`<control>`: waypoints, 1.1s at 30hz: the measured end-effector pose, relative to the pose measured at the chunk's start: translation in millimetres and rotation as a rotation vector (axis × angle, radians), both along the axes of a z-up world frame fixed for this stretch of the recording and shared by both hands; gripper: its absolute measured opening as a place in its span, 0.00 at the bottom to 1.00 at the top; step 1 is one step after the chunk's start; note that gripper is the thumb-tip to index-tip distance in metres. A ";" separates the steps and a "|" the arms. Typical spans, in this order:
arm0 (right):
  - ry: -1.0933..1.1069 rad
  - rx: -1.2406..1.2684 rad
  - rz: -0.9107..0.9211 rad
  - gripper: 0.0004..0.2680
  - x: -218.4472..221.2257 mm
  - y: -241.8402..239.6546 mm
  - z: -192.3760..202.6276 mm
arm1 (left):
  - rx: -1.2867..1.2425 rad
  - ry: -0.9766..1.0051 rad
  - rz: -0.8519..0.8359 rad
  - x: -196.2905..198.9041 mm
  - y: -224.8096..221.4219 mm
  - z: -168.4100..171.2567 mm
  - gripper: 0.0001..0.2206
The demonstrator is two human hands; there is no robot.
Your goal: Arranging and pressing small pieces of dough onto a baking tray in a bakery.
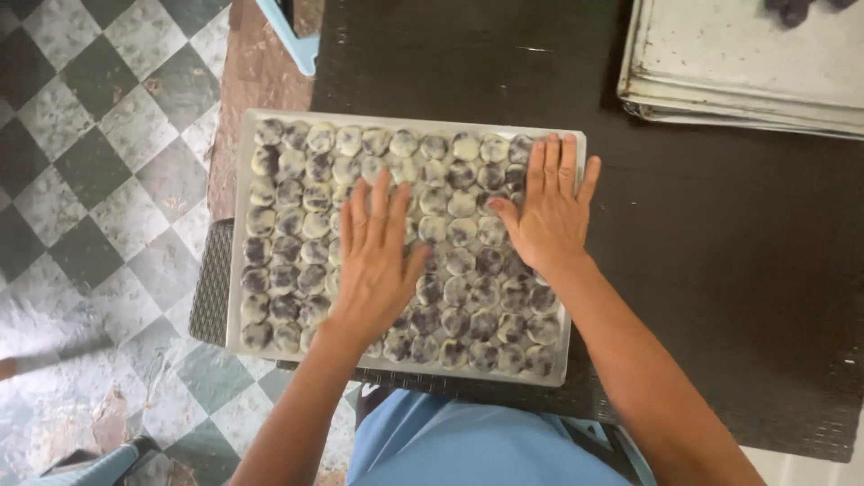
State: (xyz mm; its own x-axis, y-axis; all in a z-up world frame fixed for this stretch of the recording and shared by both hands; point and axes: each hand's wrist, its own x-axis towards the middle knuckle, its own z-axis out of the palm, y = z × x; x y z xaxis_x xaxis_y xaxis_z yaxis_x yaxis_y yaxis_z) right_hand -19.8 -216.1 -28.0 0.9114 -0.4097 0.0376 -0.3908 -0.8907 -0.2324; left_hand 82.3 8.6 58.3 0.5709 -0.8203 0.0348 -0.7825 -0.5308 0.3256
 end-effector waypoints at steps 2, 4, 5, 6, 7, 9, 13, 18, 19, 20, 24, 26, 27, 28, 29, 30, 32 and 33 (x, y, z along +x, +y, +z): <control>0.047 0.036 0.018 0.36 13.9 15.1 11.4 | -0.037 0.052 0.091 -8.2 34.8 8.4 0.31; 0.079 0.057 0.023 0.37 12.3 16.1 6.1 | -0.035 0.113 0.179 -14.4 72.7 11.2 0.30; 0.107 0.071 0.017 0.37 12.4 15.4 4.2 | -0.041 0.171 0.257 -16.2 90.4 12.6 0.30; 0.111 0.069 0.016 0.37 13.6 17.7 7.0 | -0.042 0.175 0.257 -20.4 106.4 18.9 0.30; 0.191 0.035 -0.025 0.37 15.0 20.0 9.8 | -0.022 0.231 0.342 -24.3 122.4 25.1 0.29; 0.258 -0.018 -0.064 0.37 29.7 21.6 14.4 | -0.023 0.280 0.429 -20.1 151.3 19.6 0.28; 0.304 0.009 -0.005 0.35 34.3 42.8 15.8 | -0.012 0.286 0.541 -27.1 213.5 9.7 0.28; 0.272 -0.036 0.008 0.34 51.9 47.8 20.4 | -0.035 0.347 0.674 -22.2 252.9 7.3 0.28; 0.300 -0.034 0.015 0.33 56.0 55.0 19.8 | -0.049 0.348 0.684 -21.7 258.2 6.7 0.27; 0.327 -0.029 0.020 0.33 60.4 62.3 18.1 | -0.062 0.347 0.693 -20.4 263.4 6.0 0.27; 0.366 -0.030 0.034 0.31 59.9 69.2 35.7 | -0.084 0.358 0.685 -22.6 289.8 -1.2 0.26; 0.399 -0.023 0.019 0.31 60.1 76.3 49.2 | -0.089 0.329 0.666 -20.1 296.3 -1.0 0.25; 0.391 -0.034 0.012 0.31 55.7 82.9 43.6 | -0.102 0.326 0.658 -12.5 296.9 -2.9 0.25; 0.340 -0.029 0.009 0.32 46.2 93.9 35.4 | -0.099 0.340 0.659 -11.4 301.6 -3.4 0.26; 0.289 -0.024 0.006 0.34 35.6 105.1 26.9 | -0.096 0.354 0.660 -11.3 306.7 -4.2 0.26; 0.296 -0.019 0.001 0.34 38.0 104.2 29.3 | -0.089 0.359 0.656 -8.2 308.9 -6.3 0.26; 0.376 0.029 -0.016 0.33 41.2 98.4 36.3 | -0.098 0.392 0.631 -0.1 309.3 -12.1 0.25; 0.380 0.027 -0.030 0.33 28.0 114.6 50.3 | -0.098 0.398 0.618 -3.8 314.8 -10.0 0.25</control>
State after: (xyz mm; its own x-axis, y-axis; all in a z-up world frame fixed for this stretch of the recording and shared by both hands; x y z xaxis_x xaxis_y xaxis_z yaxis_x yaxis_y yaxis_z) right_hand 8.1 -101.5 22.3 0.8459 -0.4327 -0.3119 -0.4795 -0.8730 -0.0891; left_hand 78.5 323.4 48.3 0.9121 -0.3494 -0.2143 -0.1638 -0.7899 0.5909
